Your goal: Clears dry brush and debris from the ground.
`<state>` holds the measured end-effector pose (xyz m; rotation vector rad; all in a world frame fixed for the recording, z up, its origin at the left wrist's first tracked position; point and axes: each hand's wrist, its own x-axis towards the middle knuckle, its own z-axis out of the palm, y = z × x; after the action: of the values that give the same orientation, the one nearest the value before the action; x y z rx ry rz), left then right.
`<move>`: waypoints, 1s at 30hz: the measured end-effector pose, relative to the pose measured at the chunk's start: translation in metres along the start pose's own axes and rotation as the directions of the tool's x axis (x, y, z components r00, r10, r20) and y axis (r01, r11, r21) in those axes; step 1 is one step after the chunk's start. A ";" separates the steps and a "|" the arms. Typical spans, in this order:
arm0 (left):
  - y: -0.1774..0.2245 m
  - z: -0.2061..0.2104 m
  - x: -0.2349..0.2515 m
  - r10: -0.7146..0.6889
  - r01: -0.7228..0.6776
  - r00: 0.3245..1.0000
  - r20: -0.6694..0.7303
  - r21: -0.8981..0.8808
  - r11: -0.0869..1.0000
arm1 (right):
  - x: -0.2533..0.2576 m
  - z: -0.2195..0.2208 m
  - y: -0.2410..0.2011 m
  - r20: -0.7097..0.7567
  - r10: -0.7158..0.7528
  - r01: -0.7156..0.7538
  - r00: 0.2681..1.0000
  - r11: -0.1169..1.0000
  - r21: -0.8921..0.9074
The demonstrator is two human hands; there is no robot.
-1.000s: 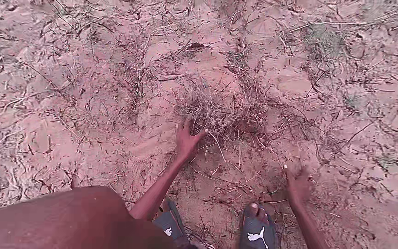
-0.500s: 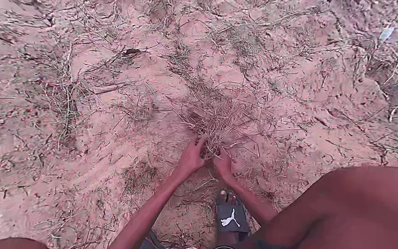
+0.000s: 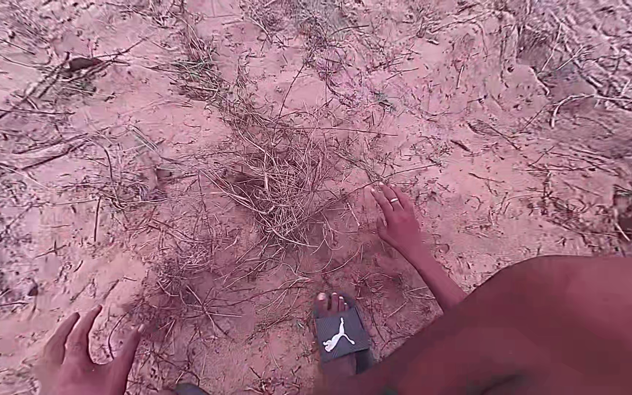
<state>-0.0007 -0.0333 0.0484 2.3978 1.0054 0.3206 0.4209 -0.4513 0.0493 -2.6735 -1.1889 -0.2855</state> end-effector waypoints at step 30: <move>0.042 0.006 0.029 -0.040 0.009 0.998 -0.056 -0.467 0.884 | 0.181 -0.132 -0.162 0.406 0.088 -0.403 0.910 0.422 0.812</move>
<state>0.0468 -0.0396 0.0666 1.9452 0.8661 0.5648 0.4060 -0.2512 0.2398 -1.8654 -0.6400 0.6779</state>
